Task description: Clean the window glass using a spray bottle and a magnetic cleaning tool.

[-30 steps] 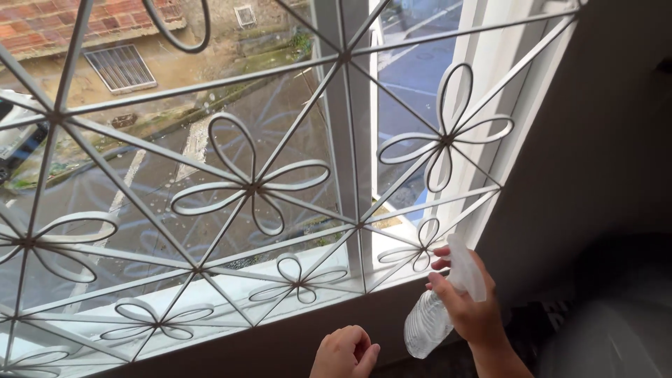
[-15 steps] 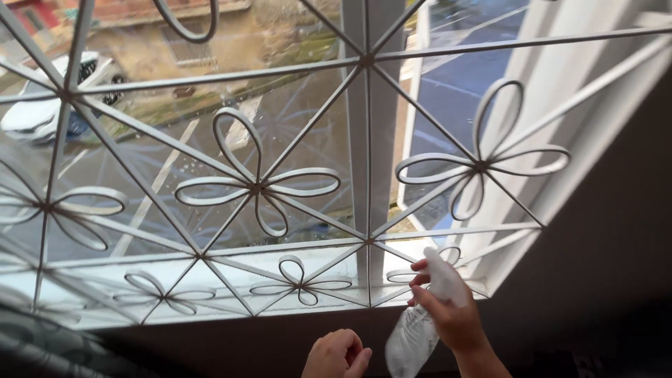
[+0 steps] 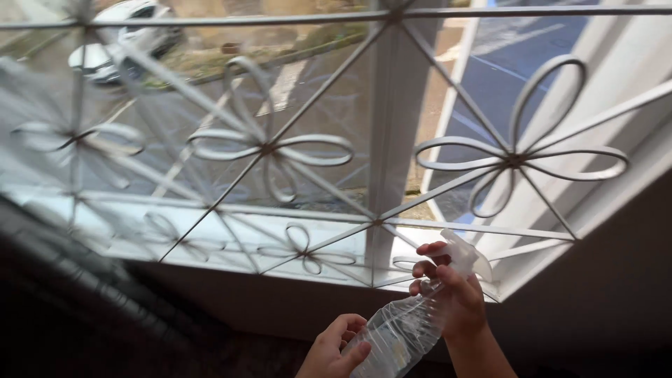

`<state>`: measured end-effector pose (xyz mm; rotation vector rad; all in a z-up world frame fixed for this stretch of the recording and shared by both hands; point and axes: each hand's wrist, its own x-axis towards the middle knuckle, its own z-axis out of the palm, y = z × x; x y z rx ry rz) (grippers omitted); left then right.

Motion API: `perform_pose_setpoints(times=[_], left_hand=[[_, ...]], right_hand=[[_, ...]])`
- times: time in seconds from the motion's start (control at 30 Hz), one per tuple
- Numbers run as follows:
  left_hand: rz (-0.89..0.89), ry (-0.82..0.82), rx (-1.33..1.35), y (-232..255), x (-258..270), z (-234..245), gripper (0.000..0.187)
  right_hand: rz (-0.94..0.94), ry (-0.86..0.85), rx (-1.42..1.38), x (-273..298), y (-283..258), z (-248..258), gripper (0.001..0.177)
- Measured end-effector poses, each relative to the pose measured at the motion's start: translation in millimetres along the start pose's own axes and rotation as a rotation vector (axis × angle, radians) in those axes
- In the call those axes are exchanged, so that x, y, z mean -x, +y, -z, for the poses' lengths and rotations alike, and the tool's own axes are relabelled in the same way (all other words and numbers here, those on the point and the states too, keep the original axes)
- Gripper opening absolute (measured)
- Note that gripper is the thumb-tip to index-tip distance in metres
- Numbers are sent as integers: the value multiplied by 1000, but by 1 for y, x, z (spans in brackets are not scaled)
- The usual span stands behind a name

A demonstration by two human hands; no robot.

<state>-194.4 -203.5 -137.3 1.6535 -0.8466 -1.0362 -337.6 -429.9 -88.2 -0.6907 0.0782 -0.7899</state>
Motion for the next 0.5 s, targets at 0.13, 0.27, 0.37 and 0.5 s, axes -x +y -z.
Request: perform_pose_setpoints(times=[0.13, 0.27, 0.37, 0.5], left_hand=[[3, 128, 23, -6, 48, 2, 60], [148, 309, 114, -17, 114, 13, 48], [188, 538, 138, -63, 156, 15, 36], [279, 959, 89, -113, 219, -12, 17]], right_hand=[[-119, -141, -31, 9, 19, -31, 44], [-243, -237, 32, 20, 53, -75, 40], [-375, -338, 25, 32, 91, -101, 40], [-564, -494, 165, 56, 129, -133, 39]])
